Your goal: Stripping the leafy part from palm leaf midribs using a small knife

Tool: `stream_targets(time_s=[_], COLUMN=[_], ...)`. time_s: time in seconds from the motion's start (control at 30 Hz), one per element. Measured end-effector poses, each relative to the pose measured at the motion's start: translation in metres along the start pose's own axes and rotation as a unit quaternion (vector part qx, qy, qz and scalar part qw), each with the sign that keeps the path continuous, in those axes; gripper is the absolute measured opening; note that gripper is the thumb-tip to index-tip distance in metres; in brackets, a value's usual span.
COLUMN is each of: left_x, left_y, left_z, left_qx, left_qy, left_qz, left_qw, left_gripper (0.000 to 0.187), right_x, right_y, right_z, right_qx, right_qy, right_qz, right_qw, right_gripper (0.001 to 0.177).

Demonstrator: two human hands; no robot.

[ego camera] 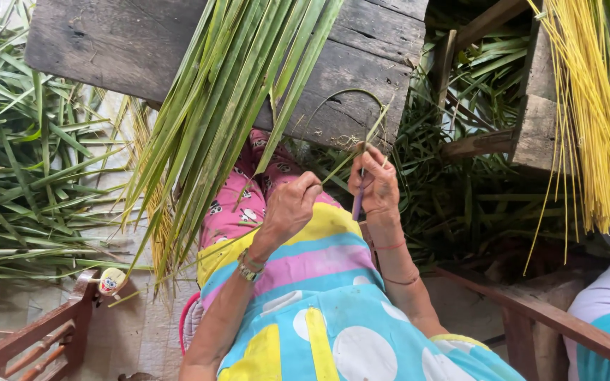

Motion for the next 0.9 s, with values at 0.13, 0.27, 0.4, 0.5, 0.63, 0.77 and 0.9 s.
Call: stream_targets(time_s=[0.13,0.27,0.4,0.5,0.63,0.77,0.9], left_x=[0.015,0.04,0.048,0.046,0.018,-0.008,-0.008], left_y=[-0.015,-0.032,-0.026,-0.015,0.014,0.024,0.017], left_z=[0.011,0.001,0.001,-0.005,-0.013,-0.021,-0.02], left_qx=[0.001,0.016,0.046,0.041,0.004,-0.007,-0.019], left_qy=[0.012,0.015,-0.031,-0.035,-0.012,0.041,0.027], left_qz=[0.008,0.005,-0.034,-0.067,-0.074,-0.036,-0.01], left_qw=[1.0,1.0,0.998,0.996,0.997,0.999,0.999], left_gripper=[0.013,0.013,0.012,0.016,0.017,0.018,0.015], right_x=[0.023,0.05,0.093,0.104,0.005,-0.052,-0.045], right_y=[0.02,0.037,0.054,0.053,-0.019,-0.057,-0.037], right_z=[0.009,0.021,0.027,0.011,0.039,0.036,0.03], right_qx=[-0.008,-0.02,-0.026,-0.047,-0.019,-0.028,-0.011], right_qy=[0.025,0.055,0.115,0.079,-0.002,-0.004,0.012], right_qz=[0.002,-0.005,-0.08,-0.082,-0.061,0.039,0.007], right_qw=[1.0,0.998,0.99,0.992,0.998,0.999,1.0], right_gripper=[0.022,0.022,0.018,0.021,0.022,0.034,0.03])
Point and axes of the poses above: each hand's wrist, its own y-axis towards the middle knuckle, its own x-axis out of the back of the hand, z = x × y, the point moved 2 cm from there along y, towards the middle knuckle, and after that the axes turned 13 degrees about -y, right-handed, at the moved point
